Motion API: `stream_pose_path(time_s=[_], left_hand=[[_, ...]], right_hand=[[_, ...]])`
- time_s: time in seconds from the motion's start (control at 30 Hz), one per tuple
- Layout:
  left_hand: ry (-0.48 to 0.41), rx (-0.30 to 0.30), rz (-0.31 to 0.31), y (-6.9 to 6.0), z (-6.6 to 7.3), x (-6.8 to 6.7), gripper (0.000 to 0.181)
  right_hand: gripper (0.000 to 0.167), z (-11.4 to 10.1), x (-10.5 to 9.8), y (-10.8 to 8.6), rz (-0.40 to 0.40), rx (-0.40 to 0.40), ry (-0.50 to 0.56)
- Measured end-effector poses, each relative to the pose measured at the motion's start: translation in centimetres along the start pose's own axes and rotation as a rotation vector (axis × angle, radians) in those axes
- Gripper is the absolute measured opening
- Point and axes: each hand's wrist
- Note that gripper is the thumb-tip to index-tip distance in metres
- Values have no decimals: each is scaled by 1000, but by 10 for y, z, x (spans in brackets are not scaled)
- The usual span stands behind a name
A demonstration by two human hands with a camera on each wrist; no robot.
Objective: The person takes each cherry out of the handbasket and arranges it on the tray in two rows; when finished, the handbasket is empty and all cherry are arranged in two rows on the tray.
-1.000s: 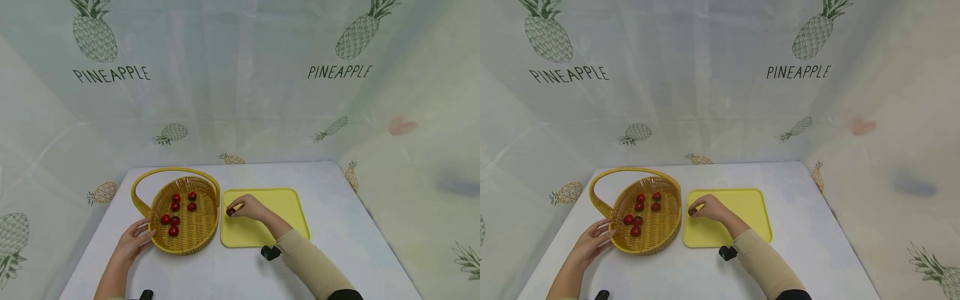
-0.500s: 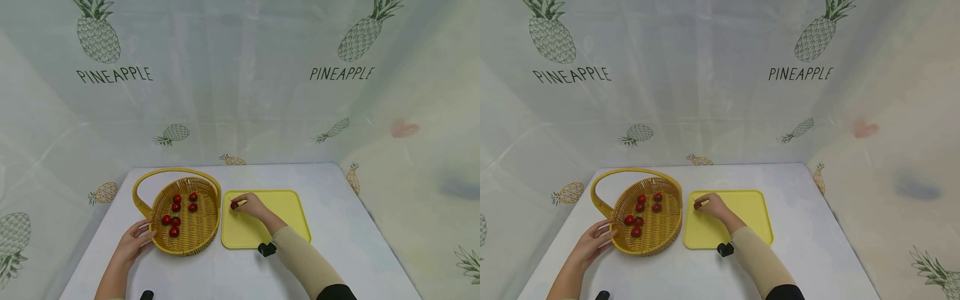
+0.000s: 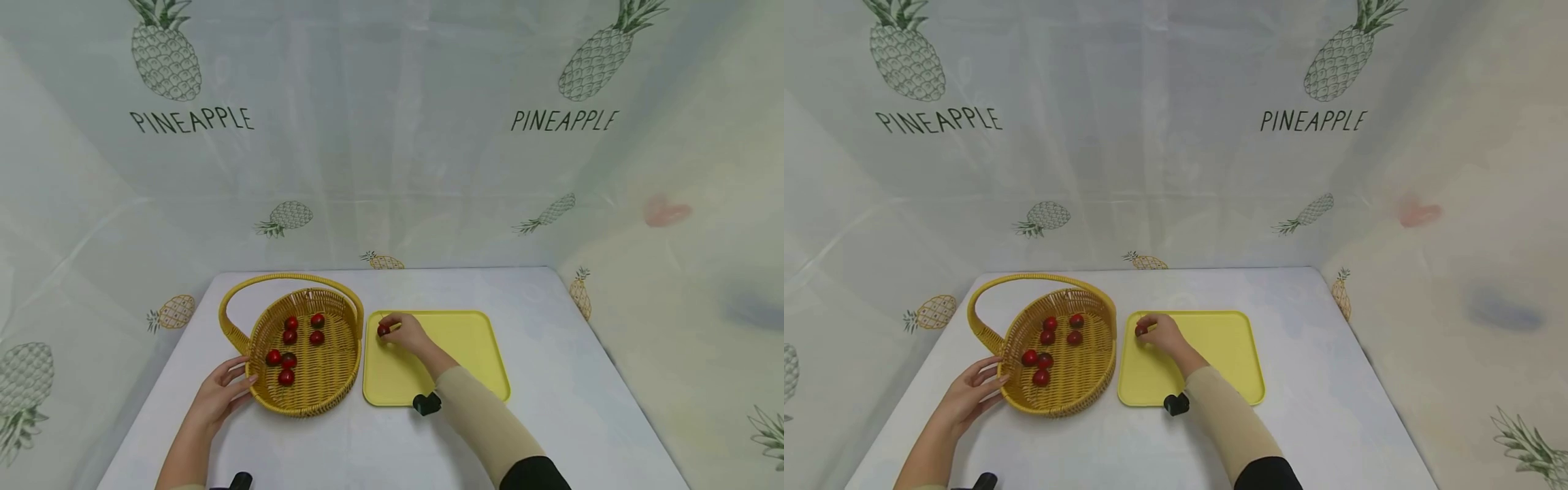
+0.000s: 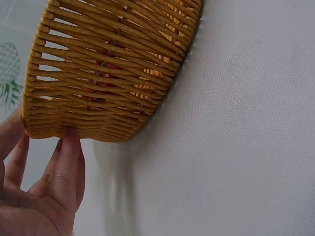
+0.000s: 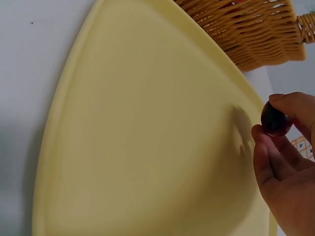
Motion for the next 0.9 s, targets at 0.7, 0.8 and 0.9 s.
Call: stream_pose_path(time_s=[0.7, 0.8, 0.9], left_hand=[[-27, 8, -8, -1, 3, 1, 55], [-26, 6, -7, -1, 3, 1, 55], [-28, 7, -3, -1, 2, 1, 55]], right_hand=[[26, 5, 17, 22, 33, -3, -60], [26, 5, 17, 23, 36, 0, -65], [26, 4, 18, 23, 37, 10, -80]])
Point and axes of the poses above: each hand's wrist, its own y-axis towards the middle knuckle, its own x-axis out of the palm, z = x × y, and after that the axes turned 15 degrees about -z, right-handed
